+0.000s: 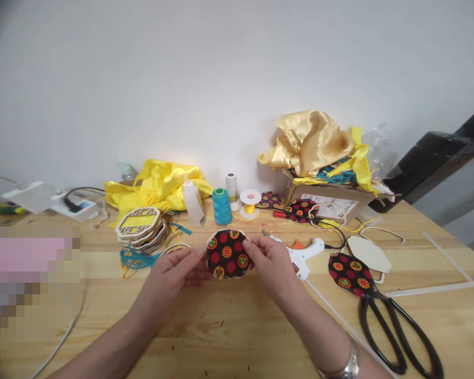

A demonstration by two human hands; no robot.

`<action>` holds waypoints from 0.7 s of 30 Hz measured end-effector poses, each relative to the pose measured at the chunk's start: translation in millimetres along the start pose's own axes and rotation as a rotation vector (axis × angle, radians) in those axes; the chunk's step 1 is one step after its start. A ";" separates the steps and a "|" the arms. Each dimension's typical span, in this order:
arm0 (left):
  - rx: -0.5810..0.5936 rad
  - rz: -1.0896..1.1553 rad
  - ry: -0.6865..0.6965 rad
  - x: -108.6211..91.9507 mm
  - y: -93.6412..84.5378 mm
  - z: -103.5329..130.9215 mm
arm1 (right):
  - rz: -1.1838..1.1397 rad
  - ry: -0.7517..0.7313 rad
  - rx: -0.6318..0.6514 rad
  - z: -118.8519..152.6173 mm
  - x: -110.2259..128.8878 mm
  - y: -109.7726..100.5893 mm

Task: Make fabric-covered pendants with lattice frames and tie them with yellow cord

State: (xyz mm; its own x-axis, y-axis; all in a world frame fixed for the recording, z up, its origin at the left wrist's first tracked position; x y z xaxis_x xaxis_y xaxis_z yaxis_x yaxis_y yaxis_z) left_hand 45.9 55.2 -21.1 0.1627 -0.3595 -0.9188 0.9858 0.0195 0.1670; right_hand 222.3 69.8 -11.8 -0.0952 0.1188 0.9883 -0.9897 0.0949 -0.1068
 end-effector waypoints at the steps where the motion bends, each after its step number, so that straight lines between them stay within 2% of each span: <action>1: -0.011 -0.034 0.013 -1.1 0.3 0.6 | -0.002 0.001 -0.001 -0.5 -0.5 -0.3; 5: -0.060 -0.145 0.083 -4.3 0.0 1.8 | -0.029 0.029 0.014 -1.0 -2.5 1.0; 11: -0.058 -0.310 0.298 -14.9 -0.4 5.1 | -0.033 0.047 0.004 -0.8 -2.3 0.9; 14: -0.099 -0.367 0.367 -19.2 -4.3 5.3 | -0.046 0.030 0.009 -2.4 -2.2 0.6; 18: -0.141 -0.231 0.372 -20.7 -13.3 0.4 | -0.015 0.004 -0.012 -6.7 -4.4 -4.6; 21: -0.065 -0.033 0.356 -20.3 -16.4 -0.1 | 0.013 -0.043 -0.064 -10.7 -6.1 -13.1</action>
State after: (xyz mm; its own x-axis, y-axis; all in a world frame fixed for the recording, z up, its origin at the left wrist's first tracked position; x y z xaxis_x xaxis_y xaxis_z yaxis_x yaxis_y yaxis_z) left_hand 26.4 62.3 -5.2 0.1241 -0.0139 -0.9922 0.9895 0.0763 0.1227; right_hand 237.0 78.4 -17.6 -0.1139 0.0780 0.9904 -0.9797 0.1570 -0.1250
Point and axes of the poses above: each hand's wrist, its own z-axis away from the middle knuckle, its own y-axis out of the palm, x = y × z, the point moved 6 cm from there along -z, towards the middle knuckle, and after that the axes turned 4 degrees about -x, right-handed, at the moved point
